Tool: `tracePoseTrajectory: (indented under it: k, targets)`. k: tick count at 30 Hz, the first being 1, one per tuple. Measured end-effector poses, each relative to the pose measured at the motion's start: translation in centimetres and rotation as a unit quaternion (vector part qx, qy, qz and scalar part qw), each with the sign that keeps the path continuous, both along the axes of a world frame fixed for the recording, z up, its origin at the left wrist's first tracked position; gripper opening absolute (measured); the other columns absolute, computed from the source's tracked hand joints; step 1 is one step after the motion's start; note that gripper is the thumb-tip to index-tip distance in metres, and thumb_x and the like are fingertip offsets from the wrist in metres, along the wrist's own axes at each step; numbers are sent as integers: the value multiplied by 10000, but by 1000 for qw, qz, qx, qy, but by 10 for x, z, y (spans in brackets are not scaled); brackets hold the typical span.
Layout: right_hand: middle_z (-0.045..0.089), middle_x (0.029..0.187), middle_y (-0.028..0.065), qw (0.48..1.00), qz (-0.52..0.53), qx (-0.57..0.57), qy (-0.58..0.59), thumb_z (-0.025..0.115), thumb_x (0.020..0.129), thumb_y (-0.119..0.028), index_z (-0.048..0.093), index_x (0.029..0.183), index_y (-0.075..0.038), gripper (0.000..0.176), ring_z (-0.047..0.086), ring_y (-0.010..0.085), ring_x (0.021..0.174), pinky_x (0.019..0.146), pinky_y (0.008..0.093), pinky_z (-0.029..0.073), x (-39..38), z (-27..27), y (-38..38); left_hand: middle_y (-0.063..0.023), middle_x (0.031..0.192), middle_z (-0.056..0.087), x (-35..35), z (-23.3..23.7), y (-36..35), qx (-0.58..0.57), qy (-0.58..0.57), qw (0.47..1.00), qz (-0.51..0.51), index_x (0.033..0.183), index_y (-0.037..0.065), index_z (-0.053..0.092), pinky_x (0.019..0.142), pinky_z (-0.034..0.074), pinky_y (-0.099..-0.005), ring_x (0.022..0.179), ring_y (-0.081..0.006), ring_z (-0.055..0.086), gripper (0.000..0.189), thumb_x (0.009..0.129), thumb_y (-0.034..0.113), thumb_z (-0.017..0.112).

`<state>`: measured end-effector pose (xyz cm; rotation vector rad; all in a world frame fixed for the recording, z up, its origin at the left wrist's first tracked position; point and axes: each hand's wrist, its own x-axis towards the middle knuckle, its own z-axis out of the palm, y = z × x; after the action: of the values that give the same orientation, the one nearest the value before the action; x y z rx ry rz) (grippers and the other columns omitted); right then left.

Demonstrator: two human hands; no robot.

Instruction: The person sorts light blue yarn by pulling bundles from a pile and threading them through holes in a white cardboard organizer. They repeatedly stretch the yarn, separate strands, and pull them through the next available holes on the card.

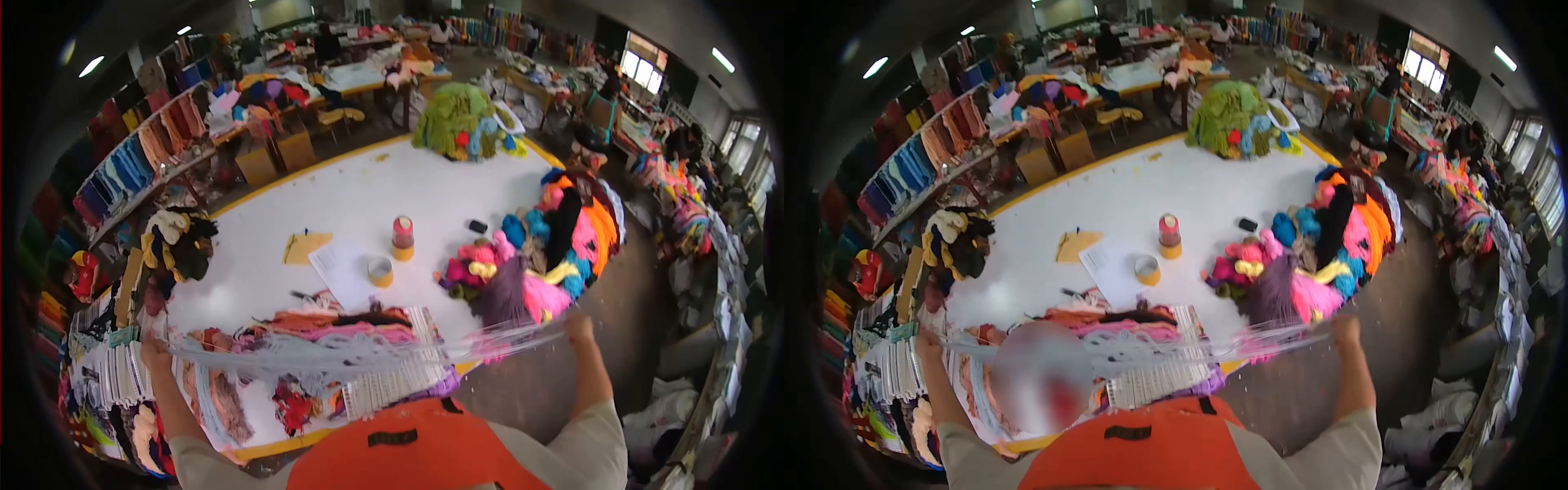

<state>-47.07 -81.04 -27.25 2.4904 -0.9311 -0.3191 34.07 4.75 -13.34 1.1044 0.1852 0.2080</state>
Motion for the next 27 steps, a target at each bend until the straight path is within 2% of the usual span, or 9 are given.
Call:
tracePoseTrajectory:
  k: [6,7,9,10,11,12,13,20,27]
  targets:
    - [682,718,157,694,-387,71,-602,554,835,-188,699,736,-22,241,678,254,638,586,416,508,-24,56,-8,57,610,295,-15,37,16,-125,-16,992,32,1038,97,562,436,228,-241,500,-79,300,163,979,246,530]
    - [645,665,134,813,-251,29,-525,533,870,-209,685,802,11,276,658,236,600,533,408,493,-26,33,-16,59,624,302,-51,46,-21,-214,-21,975,-49,1068,96,547,458,230,-223,508,-73,297,182,983,256,523]
    - [596,640,80,736,-278,292,-545,530,901,-236,682,886,-5,277,618,192,570,478,371,474,32,44,33,64,669,324,-121,30,-96,-104,-138,960,-219,1103,80,562,538,289,-197,578,-54,335,248,994,295,505]
    - [574,648,37,741,-244,326,-534,552,906,-247,664,884,-28,247,561,135,544,439,329,447,51,-6,35,49,729,428,-156,23,-143,-328,-63,876,-349,1200,54,559,609,367,-209,675,-52,430,312,993,279,497]
    - [555,646,34,717,-296,421,-470,602,887,-286,631,826,-34,262,534,131,537,458,322,459,113,58,103,26,827,524,-198,16,-216,-207,-38,953,-216,1316,54,508,662,439,-254,759,-53,491,386,978,239,506]
    - [560,643,36,741,-160,479,-442,641,860,-340,595,786,-23,329,538,149,542,483,320,474,134,22,119,7,961,588,-227,-1,-245,-400,9,775,-490,1311,58,513,641,457,-216,792,-61,524,373,959,181,510]
    - [567,665,43,789,7,445,-424,659,848,-385,597,815,-16,375,552,161,571,497,327,473,155,10,151,9,1024,601,-255,-34,-290,-197,100,910,-351,1293,58,523,572,430,-169,857,-70,552,352,955,154,510]
    - [633,771,190,702,37,672,-234,570,900,-290,615,846,9,307,628,325,725,668,407,479,278,83,264,-117,1327,556,-412,-89,-433,132,45,710,-690,1305,10,547,1017,398,-297,1221,-166,511,391,927,109,564]
    - [623,787,100,703,173,640,-259,547,940,-185,624,850,-42,185,589,214,724,678,327,464,246,55,223,29,707,541,-429,-107,-448,176,187,625,-737,930,46,598,555,374,-222,621,-55,452,184,956,226,564]
